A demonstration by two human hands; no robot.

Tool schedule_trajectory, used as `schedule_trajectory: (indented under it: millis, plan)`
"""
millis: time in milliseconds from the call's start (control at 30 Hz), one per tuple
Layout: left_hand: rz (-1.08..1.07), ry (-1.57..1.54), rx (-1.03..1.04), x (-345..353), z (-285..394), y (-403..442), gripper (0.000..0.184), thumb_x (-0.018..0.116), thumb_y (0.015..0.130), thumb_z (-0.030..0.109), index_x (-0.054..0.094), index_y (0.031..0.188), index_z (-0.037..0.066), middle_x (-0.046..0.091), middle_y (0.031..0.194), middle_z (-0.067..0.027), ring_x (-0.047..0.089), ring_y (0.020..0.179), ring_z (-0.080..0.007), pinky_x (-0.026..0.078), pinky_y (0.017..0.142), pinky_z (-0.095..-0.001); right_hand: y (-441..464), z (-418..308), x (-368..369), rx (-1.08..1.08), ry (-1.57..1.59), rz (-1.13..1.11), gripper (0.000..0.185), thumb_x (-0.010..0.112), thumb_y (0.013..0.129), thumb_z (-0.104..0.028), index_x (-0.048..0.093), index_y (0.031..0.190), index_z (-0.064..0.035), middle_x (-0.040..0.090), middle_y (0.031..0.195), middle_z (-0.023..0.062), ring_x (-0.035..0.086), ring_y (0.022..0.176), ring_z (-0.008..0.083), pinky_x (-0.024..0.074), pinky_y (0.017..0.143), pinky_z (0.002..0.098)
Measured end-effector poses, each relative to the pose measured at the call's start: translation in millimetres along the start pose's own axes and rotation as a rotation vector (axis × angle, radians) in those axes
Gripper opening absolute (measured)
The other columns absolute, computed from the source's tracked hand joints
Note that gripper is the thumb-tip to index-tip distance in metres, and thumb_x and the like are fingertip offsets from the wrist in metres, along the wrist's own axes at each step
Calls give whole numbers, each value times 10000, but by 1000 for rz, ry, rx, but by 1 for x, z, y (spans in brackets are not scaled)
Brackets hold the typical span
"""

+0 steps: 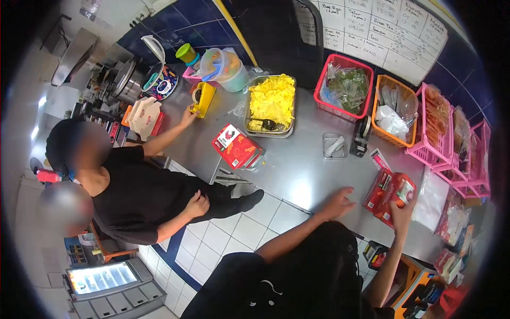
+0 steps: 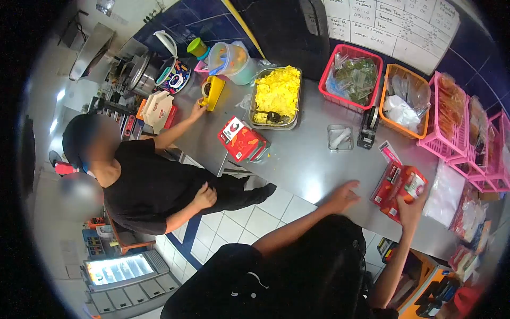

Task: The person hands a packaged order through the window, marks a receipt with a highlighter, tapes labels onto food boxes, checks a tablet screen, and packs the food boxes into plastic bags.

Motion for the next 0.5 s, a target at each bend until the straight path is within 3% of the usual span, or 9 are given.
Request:
schedule_trajectory:
  millis: [33,133,200,233,267,333,367,433,500]
  plan:
    - [112,46,15,-31,8,-7,620,756,889,207,475,1407,16,561,1361,-172,648,1037,-239,556,843,-358,-1,-19,9,121,38,-60,1056,789,701,-274,222,1565,-56,406,1445,321,441,1340,390,376,1102,501]
    - [661,51,-7,-155,27,-38,507,757,904,254,545,1300,18,566,1214,-90,570,1040,-191,501,849,-343,-7,-38,34,284,-158,-78,1053,802,689,-305,255,1566,-102,378,1479,289,453,1291,474,401,1077,509]
    - [1022,191,-89,-235,107,-80,576,788,868,351,549,1281,28,535,1215,-119,504,1151,-249,449,942,-412,-16,-47,34,324,-125,-63,1019,801,702,-314,284,1565,-154,331,1510,282,403,1311,509,364,1094,543]
    - [1174,414,21,-280,112,-95,629,775,870,403,528,1299,15,519,1269,-157,487,1190,-291,420,999,-448,-19,-63,25,180,-322,59,1000,804,712,-304,296,1562,-164,313,1514,287,370,1341,497,333,1107,562]
    - [1257,526,61,-313,131,-108,740,766,852,489,488,1337,3,475,1348,-213,454,1267,-357,374,1062,-499,-22,-85,21,31,-513,185,981,807,722,-295,308,1558,-175,296,1518,291,337,1371,486,301,1121,582]
    - [1415,780,-200,-374,128,-122,995,801,742,618,390,1427,24,337,1484,-261,378,1367,-426,354,1092,-553,-29,-125,20,-80,-346,126,948,815,726,-271,337,1539,-176,285,1523,286,313,1386,480,276,1130,593]
    - [1420,780,-199,-389,134,-115,995,801,742,618,390,1427,24,337,1484,-261,378,1367,-426,354,1092,-553,-35,-147,22,-188,-186,66,915,823,729,-247,367,1520,-177,273,1527,281,289,1401,473,251,1139,604]
    - [1339,556,-704,-417,112,-96,1308,844,592,707,216,1545,69,122,1589,-296,280,1430,-493,317,1109,-627,-48,-158,44,-218,-60,-41,889,830,724,-223,392,1496,-169,273,1531,274,295,1396,473,252,1141,601]
    - [1288,503,-816,-437,86,-70,1390,849,554,724,134,1574,107,60,1605,-294,266,1438,-499,306,1106,-651,-60,-170,56,-242,61,-144,862,837,719,-199,417,1472,-161,273,1534,266,302,1392,472,253,1143,598]
Point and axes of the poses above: each hand's wrist, its own y-axis towards the middle knuckle, its own x-axis out of the palm, z = x × y, the point moved 7 cm from there along y, towards the middle knuckle
